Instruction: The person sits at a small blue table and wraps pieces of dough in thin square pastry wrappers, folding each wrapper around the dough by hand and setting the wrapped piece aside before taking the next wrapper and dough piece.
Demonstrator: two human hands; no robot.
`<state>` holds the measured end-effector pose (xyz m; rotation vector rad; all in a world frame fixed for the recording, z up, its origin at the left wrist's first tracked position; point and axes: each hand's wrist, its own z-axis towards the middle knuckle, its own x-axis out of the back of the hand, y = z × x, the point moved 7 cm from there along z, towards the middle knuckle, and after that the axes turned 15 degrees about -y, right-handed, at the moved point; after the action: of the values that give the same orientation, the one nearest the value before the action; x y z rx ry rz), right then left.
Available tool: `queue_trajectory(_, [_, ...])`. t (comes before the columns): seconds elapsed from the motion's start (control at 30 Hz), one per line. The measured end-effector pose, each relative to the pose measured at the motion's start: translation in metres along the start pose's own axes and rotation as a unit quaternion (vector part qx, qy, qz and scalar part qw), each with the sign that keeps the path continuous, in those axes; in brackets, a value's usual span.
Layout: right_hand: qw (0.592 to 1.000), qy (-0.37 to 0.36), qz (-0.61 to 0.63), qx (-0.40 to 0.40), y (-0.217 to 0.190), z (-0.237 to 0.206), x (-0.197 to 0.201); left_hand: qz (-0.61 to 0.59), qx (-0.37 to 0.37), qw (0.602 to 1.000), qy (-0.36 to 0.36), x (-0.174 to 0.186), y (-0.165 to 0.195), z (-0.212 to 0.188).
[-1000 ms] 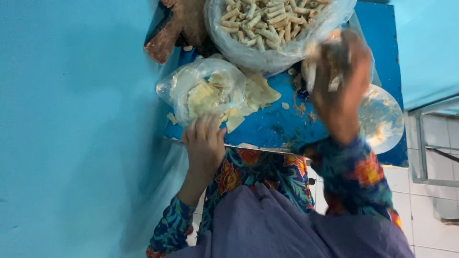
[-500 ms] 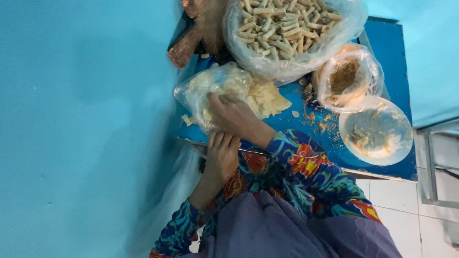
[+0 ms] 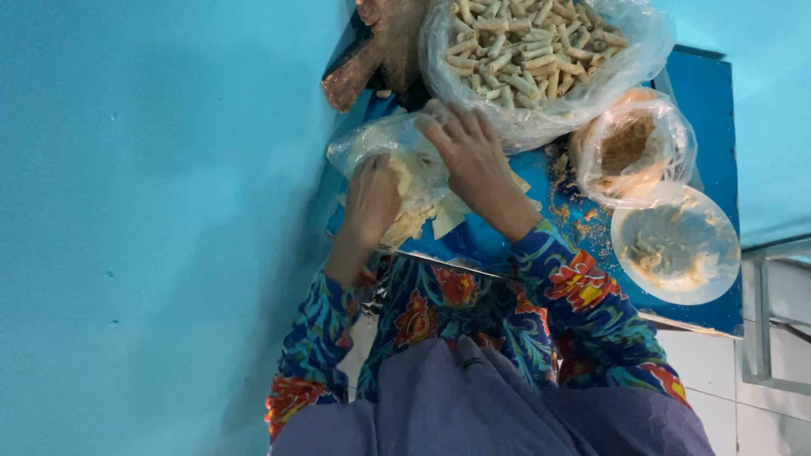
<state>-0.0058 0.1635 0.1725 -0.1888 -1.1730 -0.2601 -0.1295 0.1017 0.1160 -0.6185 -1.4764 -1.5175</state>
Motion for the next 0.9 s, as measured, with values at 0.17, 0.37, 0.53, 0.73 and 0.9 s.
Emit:
queue_trajectory(0.17, [0.98, -0.076, 0.167, -0.076, 0.025, -0.014, -0.012, 0.003, 0.074, 0.989, -0.131, -0.002, -0.001, 0.021])
queue_trajectory(0.37, [0.973, -0.053, 0.211, -0.08, 0.027, -0.027, -0.011, 0.042, 0.059, 0.985, -0.157, -0.002, 0.012, 0.033])
queue_trajectory(0.53, [0.977, -0.013, 0.207, -0.046, 0.02, -0.03, -0.001, 0.006, 0.12, 0.969, -0.216, -0.008, 0.008, 0.036])
queue_trajectory(0.73, [0.969, -0.031, 0.225, -0.101, 0.029, -0.037, -0.003, -0.037, -0.048, 0.998, -0.035, 0.004, 0.028, 0.015])
queue_trajectory(0.9, [0.977, -0.041, 0.181, -0.108, 0.033, -0.036, -0.01, -0.231, -0.01, 0.972, -0.038, 0.005, 0.009, 0.006])
